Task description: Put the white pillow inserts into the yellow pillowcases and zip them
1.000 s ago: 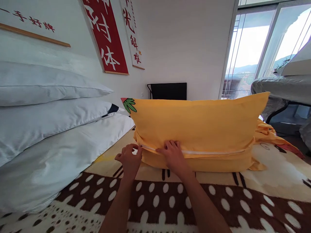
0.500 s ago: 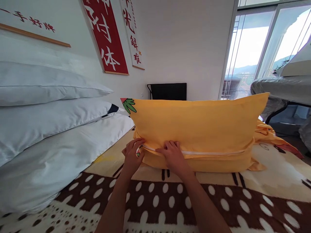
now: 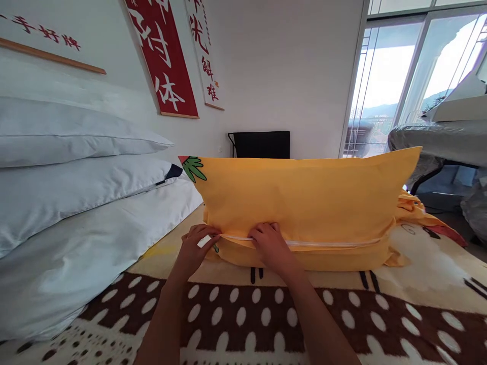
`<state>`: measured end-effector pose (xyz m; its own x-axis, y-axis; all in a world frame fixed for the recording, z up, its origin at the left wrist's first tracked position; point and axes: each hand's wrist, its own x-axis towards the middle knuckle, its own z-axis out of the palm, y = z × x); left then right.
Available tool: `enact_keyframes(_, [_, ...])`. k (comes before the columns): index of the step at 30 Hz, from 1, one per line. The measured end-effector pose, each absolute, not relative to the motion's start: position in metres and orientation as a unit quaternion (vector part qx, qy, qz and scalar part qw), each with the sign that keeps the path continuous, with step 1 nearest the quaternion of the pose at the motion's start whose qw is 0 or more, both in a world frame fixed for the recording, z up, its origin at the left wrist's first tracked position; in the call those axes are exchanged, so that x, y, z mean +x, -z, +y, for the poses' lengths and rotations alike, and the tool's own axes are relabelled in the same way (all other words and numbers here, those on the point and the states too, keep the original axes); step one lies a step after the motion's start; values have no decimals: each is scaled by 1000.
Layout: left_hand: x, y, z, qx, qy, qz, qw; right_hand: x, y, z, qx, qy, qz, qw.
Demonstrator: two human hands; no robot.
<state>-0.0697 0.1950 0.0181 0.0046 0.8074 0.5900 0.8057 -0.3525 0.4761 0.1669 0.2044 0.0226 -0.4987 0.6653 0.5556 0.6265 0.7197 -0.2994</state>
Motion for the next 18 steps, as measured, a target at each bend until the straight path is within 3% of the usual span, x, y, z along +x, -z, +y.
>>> enact_keyframes(18, [-73,-12,198,715,-461,526,27,168,-23,204,-364,-31,-866,341])
